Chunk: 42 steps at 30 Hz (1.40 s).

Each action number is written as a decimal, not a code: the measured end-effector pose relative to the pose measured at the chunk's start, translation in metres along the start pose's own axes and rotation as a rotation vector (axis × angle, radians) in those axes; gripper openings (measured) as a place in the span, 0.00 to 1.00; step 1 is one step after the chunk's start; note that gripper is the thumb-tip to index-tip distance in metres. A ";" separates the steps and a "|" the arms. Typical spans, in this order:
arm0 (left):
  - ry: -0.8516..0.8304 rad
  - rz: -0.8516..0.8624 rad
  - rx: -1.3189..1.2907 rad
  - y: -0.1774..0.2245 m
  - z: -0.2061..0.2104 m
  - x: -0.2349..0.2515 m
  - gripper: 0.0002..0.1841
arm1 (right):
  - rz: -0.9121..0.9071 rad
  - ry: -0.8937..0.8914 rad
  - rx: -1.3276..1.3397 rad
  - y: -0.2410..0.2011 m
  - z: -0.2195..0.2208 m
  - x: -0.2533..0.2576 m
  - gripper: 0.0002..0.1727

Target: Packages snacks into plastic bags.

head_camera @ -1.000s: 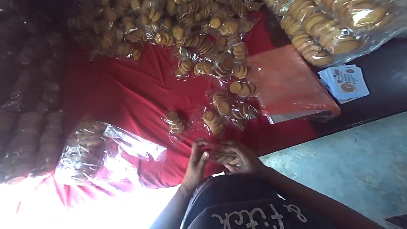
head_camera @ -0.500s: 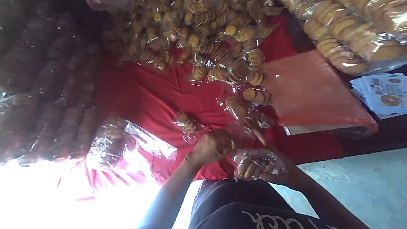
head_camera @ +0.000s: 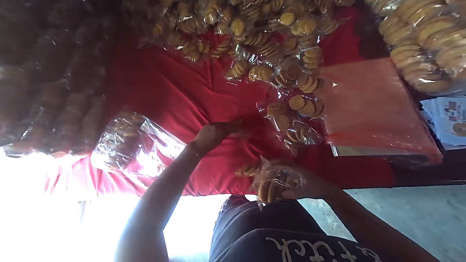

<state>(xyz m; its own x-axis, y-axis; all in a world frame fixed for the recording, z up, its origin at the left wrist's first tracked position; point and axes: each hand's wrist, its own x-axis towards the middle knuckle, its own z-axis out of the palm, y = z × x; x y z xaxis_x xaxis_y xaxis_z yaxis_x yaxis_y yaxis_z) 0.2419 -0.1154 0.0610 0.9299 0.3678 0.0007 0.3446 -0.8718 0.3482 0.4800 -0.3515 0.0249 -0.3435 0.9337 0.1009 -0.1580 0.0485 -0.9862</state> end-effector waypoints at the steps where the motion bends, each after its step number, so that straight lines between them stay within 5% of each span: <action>1: -0.063 -0.042 -0.113 0.019 -0.004 0.005 0.18 | 0.021 -0.012 0.047 0.003 0.003 0.006 0.34; 3: -0.244 -0.063 -0.388 0.041 -0.011 0.008 0.17 | 0.082 -0.015 0.189 0.010 0.006 0.015 0.35; 6: -0.331 0.026 -0.754 0.032 -0.006 -0.014 0.35 | 0.121 0.069 0.350 0.022 0.005 0.010 0.38; 9: -0.348 -0.021 -0.740 0.033 0.014 -0.036 0.51 | 0.144 0.192 0.382 0.024 0.007 0.006 0.40; 14: 0.151 -0.056 -0.648 0.046 0.068 -0.035 0.32 | 0.107 0.202 0.081 -0.002 -0.016 0.002 0.38; 16: 0.129 -0.053 -0.696 0.044 0.065 -0.039 0.33 | 0.035 0.540 -0.018 -0.016 -0.022 0.000 0.30; 18: 0.098 0.045 -0.685 0.042 0.062 -0.044 0.28 | -0.063 0.748 -0.162 -0.021 -0.022 0.019 0.32; 20: 0.115 0.151 -0.633 0.042 0.062 -0.048 0.22 | -0.124 0.685 -0.422 -0.007 -0.017 0.045 0.36; 23: 0.245 0.083 -0.557 0.036 0.067 -0.053 0.17 | -0.139 0.470 -0.769 0.028 -0.009 0.074 0.22; 27: 0.167 0.049 -0.709 0.018 0.067 -0.043 0.20 | -0.081 0.303 -0.829 0.035 -0.013 0.092 0.17; 29: 0.108 0.050 -0.848 0.013 0.068 -0.033 0.20 | -0.074 0.227 -0.715 0.035 -0.021 0.090 0.26; 31: 0.102 0.027 -0.921 0.009 0.069 -0.029 0.20 | -0.043 0.179 -0.580 0.031 -0.026 0.079 0.50; 33: 0.131 -0.004 -0.946 0.009 0.072 -0.030 0.23 | -0.034 0.217 -0.569 0.032 -0.017 0.069 0.62; 38: 0.272 -0.175 -1.021 0.050 0.078 -0.041 0.29 | -0.198 0.418 -0.874 0.059 0.014 0.068 0.40; 42: 0.334 -0.396 -1.262 0.140 0.056 -0.087 0.36 | -0.180 0.299 -0.551 0.024 0.053 0.021 0.31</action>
<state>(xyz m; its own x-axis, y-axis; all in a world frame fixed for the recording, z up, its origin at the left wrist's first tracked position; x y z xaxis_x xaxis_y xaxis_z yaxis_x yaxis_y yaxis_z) 0.2170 -0.2876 0.0574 0.6598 0.7389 -0.1366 0.0605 0.1290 0.9898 0.4197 -0.3492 0.0104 -0.0711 0.9486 0.3083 0.3358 0.3138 -0.8881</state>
